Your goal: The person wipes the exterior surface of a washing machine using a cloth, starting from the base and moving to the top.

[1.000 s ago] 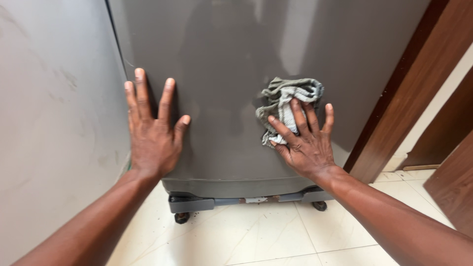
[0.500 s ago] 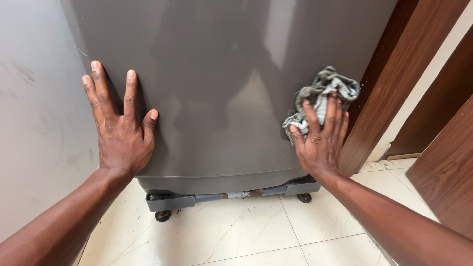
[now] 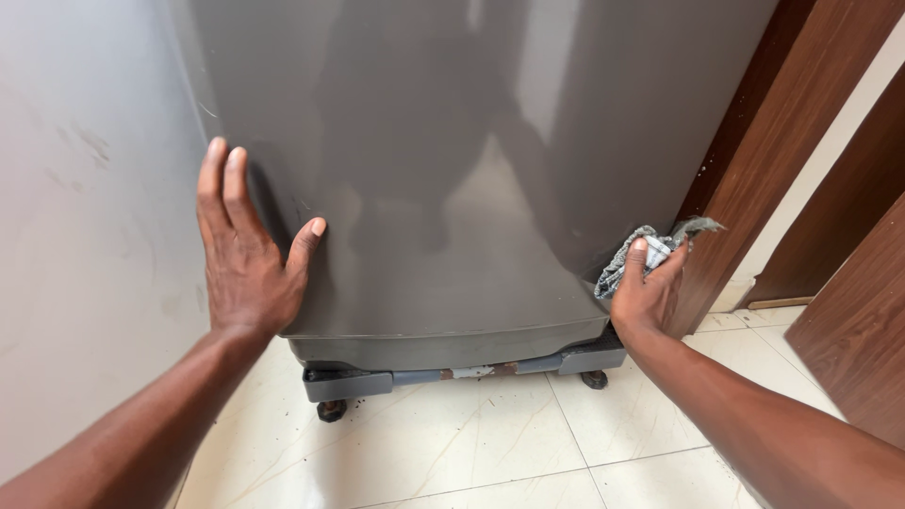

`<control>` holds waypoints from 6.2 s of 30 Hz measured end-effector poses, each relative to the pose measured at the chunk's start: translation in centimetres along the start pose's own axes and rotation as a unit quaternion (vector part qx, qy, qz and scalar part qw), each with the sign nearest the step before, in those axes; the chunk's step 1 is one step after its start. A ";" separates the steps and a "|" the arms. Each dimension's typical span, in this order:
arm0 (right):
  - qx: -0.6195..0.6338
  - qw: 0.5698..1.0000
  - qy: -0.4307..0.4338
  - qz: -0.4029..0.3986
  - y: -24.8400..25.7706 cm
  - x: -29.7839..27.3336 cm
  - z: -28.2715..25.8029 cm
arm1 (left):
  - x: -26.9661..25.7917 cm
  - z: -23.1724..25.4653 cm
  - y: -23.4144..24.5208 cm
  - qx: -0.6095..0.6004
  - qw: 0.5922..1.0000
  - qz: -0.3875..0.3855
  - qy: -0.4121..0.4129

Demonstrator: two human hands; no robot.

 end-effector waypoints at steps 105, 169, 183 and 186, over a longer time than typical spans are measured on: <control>0.059 0.864 -0.501 -0.003 -22.0 -21.8 1.6 | -7.7 -6.5 -5.0 -0.039 0.902 -0.267 0.337; -0.165 0.562 0.787 -0.194 -16.4 -29.6 -15.4 | -6.0 -10.1 -1.7 -0.214 0.848 -0.072 0.479; -0.313 0.624 0.696 -0.166 -14.0 -18.0 -14.3 | -0.5 -5.0 -1.5 -0.070 0.953 0.094 0.280; -0.325 0.644 0.670 -0.178 -11.6 -15.1 -12.2 | -0.1 -0.9 -1.9 -0.044 0.973 0.031 0.225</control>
Point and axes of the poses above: each hand's wrist, its own x-axis towards the middle knuckle, its own y-axis out of the back of the hand, z = x × y, the point moved 5 cm from there along x, towards the middle knuckle, and after that the axes turned 4 degrees about x, right-handed, at the moved point
